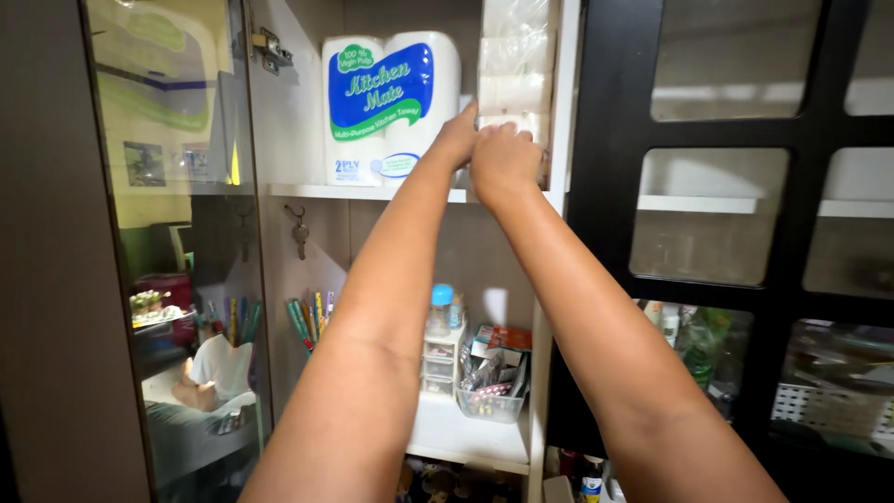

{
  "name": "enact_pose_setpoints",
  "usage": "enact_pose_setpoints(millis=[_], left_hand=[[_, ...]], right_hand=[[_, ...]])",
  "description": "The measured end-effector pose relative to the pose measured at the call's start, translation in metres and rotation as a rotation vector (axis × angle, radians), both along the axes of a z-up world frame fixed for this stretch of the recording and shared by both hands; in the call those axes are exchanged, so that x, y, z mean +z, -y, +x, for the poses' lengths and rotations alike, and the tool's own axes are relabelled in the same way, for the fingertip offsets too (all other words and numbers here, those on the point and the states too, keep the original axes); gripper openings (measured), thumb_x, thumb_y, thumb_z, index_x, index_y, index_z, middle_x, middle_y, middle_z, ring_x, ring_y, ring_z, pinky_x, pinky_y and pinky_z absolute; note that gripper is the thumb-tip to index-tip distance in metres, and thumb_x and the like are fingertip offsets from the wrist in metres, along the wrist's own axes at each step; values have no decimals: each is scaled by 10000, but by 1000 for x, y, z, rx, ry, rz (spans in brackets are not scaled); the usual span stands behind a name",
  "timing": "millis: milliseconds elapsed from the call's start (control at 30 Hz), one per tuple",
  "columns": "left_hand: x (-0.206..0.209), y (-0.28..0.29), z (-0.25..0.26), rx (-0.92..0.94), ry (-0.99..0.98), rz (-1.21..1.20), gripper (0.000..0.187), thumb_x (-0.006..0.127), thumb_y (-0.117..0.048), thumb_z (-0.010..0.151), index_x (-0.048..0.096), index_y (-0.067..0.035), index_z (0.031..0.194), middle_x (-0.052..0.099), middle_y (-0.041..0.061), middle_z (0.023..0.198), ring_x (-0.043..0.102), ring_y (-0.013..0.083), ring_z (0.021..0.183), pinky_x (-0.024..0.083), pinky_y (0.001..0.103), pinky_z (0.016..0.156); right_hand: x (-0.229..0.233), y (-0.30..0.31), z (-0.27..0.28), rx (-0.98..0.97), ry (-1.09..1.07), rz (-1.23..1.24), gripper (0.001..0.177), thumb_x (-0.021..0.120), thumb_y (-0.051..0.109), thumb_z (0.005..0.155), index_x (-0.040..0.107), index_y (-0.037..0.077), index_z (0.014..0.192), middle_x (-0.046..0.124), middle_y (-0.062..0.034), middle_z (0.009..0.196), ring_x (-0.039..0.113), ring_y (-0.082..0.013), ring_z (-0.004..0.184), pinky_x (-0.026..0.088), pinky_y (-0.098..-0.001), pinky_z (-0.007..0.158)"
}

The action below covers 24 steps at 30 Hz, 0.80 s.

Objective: The person removes items including paper towels, toilet paper rolls, tissue boxes, toothpaste, and shampoo bottles from a storage cabinet and places them on a dining table, then returns several of the items to different shelves within the cabinet.

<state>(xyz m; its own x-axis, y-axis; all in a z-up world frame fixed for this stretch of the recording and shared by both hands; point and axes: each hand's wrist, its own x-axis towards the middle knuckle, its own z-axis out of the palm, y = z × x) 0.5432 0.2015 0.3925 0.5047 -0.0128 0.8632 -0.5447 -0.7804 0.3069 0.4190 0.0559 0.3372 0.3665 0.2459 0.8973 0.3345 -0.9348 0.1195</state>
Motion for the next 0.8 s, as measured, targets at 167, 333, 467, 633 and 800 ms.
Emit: enact_pose_setpoints(millis=[167, 333, 467, 633, 800], left_hand=[[-3, -41, -17, -282, 32, -344, 449, 636, -321, 943, 734, -34, 1275, 788, 160, 1116, 771, 340, 1022, 608, 442, 897], [-13, -102, -58, 483, 222, -300, 605, 701, -282, 858, 520, -81, 1400, 564, 236, 1357, 540, 437, 1256, 463, 490, 1030], [-17, -173, -46, 606, -63, -374, 834, 704, -340, 855, 315, -60, 1537, 422, 294, 1487, 480, 480, 1332, 439, 498, 1087], [-14, -230, 12, 582, -364, -190, 1109, 684, -548, 886, 50, -13, 1621, 370, 315, 1575, 383, 469, 1464, 356, 483, 1202], [-13, -251, 12, 549, -278, -339, 1164, 697, -545, 888, -90, -75, 1606, 88, 367, 1645, 317, 524, 1441, 337, 492, 1172]], right_hand=[[0, -36, 27, 334, 20, 103, 389, 646, 71, 916, 626, -2, 1298, 652, -217, 1273, 655, -396, 1178, 556, -461, 949], [25, -79, 57, 644, -354, 239, 783, 680, 163, 838, 331, -47, 1506, 565, -346, 1321, 562, -454, 1256, 460, -445, 1057], [50, -116, 85, 588, -503, 405, 912, 672, 180, 816, 170, -53, 1541, 497, -357, 1375, 521, -454, 1271, 441, -424, 1059], [63, -130, 102, 606, -591, 572, 939, 685, 189, 822, 138, -37, 1551, 451, -356, 1415, 491, -449, 1307, 432, -425, 1076], [69, -134, 98, 624, -616, 630, 967, 698, 198, 829, 107, -21, 1561, 405, -354, 1456, 462, -444, 1342, 423, -426, 1093]])
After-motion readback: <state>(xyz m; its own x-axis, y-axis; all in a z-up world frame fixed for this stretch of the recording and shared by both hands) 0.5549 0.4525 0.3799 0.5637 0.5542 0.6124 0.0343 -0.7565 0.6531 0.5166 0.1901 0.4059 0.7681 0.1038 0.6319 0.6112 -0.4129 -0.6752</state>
